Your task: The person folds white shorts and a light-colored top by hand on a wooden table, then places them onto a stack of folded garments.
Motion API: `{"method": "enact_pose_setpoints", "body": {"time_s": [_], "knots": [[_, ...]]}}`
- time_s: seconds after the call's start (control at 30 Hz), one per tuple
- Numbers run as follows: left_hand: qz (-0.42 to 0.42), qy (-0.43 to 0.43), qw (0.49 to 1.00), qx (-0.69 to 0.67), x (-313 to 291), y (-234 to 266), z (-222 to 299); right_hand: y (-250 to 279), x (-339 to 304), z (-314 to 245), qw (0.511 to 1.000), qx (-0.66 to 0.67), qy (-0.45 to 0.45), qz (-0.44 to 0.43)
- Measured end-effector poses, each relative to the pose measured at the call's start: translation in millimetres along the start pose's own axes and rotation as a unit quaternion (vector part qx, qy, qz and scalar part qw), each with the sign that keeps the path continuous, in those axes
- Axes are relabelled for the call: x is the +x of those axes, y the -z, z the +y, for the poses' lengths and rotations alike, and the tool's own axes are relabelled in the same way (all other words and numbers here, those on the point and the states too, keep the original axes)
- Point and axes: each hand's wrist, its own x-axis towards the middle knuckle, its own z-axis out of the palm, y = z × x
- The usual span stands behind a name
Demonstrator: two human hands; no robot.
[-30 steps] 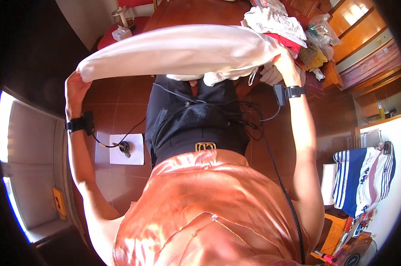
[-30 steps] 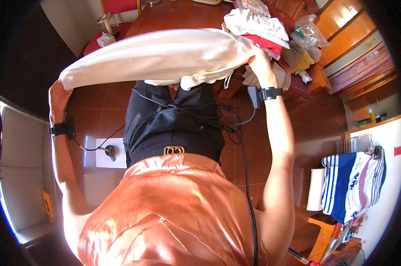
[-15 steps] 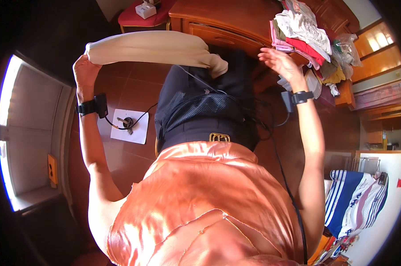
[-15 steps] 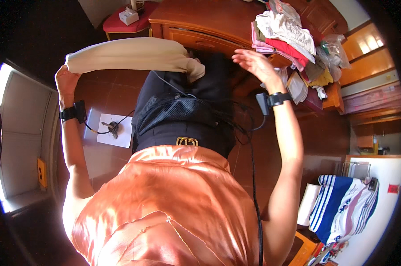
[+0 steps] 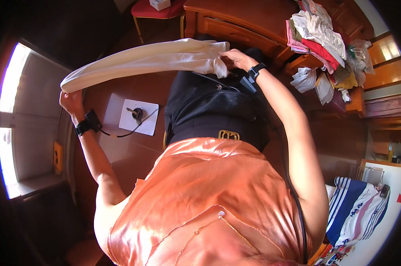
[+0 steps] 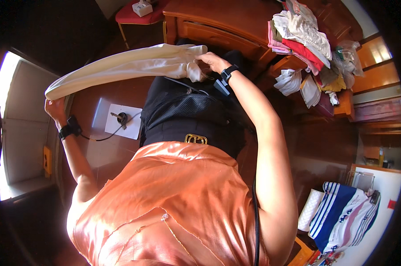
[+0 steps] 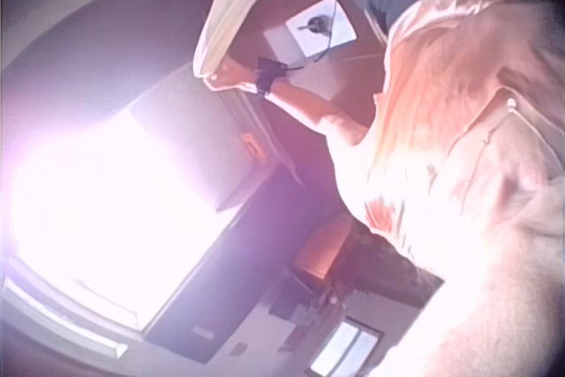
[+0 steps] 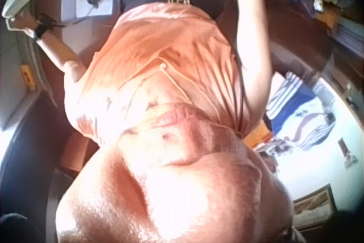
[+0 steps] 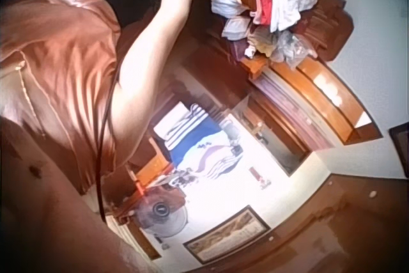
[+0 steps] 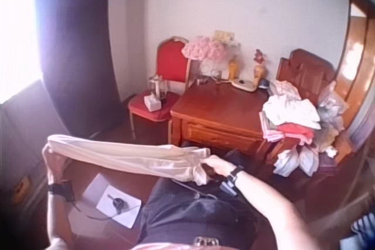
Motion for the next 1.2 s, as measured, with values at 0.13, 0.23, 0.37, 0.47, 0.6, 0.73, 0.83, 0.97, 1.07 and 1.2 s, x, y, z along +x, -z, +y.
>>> {"method": "enact_pose_setpoints", "body": {"time_s": [0.13,0.23,0.37,0.47,0.6,0.73,0.83,0.97,1.07,1.2], "knots": [[-0.024,0.336,0.756,-0.561,-7,19,-48,-10,-19,4,0.992,0.031,0.101,-0.065],[-0.032,0.363,0.691,-0.624,-19,21,-72,-6,-21,0,0.992,0.053,0.097,-0.066],[-0.097,0.348,0.709,-0.606,-26,18,-76,5,-10,-24,0.942,0.322,0.054,-0.080],[-0.079,0.377,0.755,-0.531,-27,10,-61,29,-22,-50,0.917,0.378,0.117,-0.049],[-0.169,0.300,0.803,-0.487,-28,-2,-33,67,-60,-80,0.891,0.385,0.235,-0.046],[-0.150,0.321,0.814,-0.459,-26,-15,-26,101,-98,-98,0.874,0.400,0.275,-0.008],[-0.198,0.349,0.847,-0.349,-26,-34,-28,110,-116,-106,0.850,0.426,0.310,0.003],[-0.251,0.321,0.897,-0.169,-26,-79,6,98,-130,-123,0.852,0.388,0.348,-0.050],[-0.306,0.207,0.921,-0.126,-24,-137,71,76,-139,-137,0.856,0.363,0.345,-0.128],[-0.528,0.106,0.821,-0.192,-22,-218,174,41,-145,-156,0.847,0.367,0.354,-0.148]]}}
